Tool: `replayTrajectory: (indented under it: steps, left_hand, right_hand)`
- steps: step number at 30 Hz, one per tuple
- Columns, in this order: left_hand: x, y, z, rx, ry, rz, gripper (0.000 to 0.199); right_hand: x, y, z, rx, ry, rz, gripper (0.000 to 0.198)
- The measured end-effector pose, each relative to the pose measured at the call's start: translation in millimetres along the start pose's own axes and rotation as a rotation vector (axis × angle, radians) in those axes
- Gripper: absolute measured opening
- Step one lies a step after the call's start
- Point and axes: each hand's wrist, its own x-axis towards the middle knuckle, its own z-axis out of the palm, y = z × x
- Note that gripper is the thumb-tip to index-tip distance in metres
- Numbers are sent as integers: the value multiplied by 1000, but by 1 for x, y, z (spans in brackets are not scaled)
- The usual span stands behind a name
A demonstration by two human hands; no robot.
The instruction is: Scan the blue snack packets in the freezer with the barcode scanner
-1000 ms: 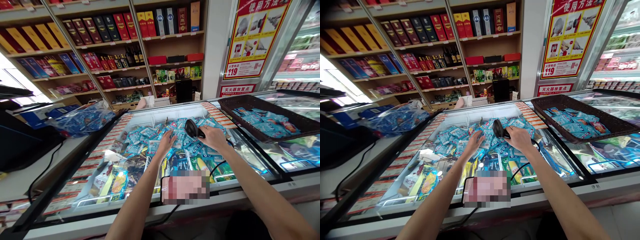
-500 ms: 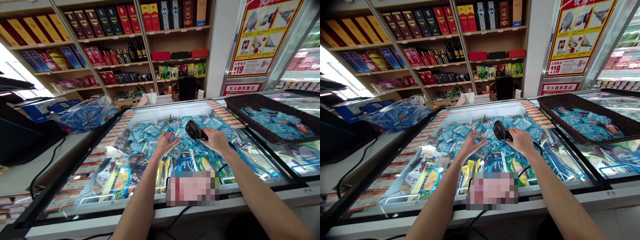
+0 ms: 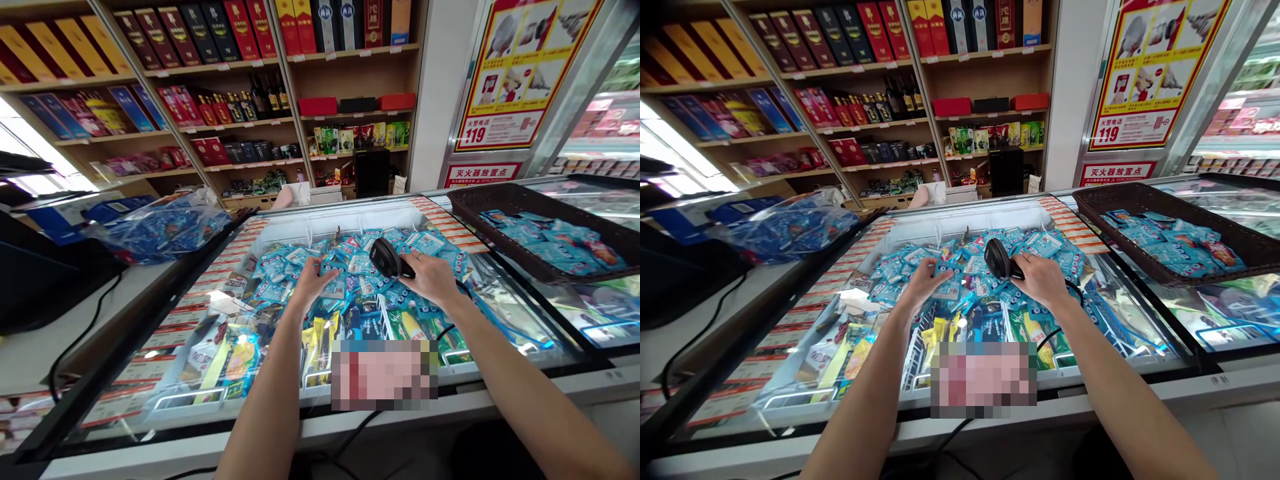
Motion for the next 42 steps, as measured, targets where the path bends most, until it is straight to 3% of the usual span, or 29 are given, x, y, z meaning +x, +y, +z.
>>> replayTrajectory:
  steps: [4, 8, 23, 42]
  left_hand:
    - [6, 3, 6, -252, 19, -86, 56]
    - [8, 9, 14, -341, 54, -81, 54]
    - [8, 9, 25, -280, 119, 40, 40]
    - [8, 8, 26, -175, 132, 40, 40]
  right_hand:
    - [0, -2, -1, 26, -20, -32, 34]
    - [0, -6, -3, 60, -39, -107, 35]
    - [-1, -10, -4, 69, -59, -184, 33]
    - [-1, -11, -3, 72, -54, -216, 30]
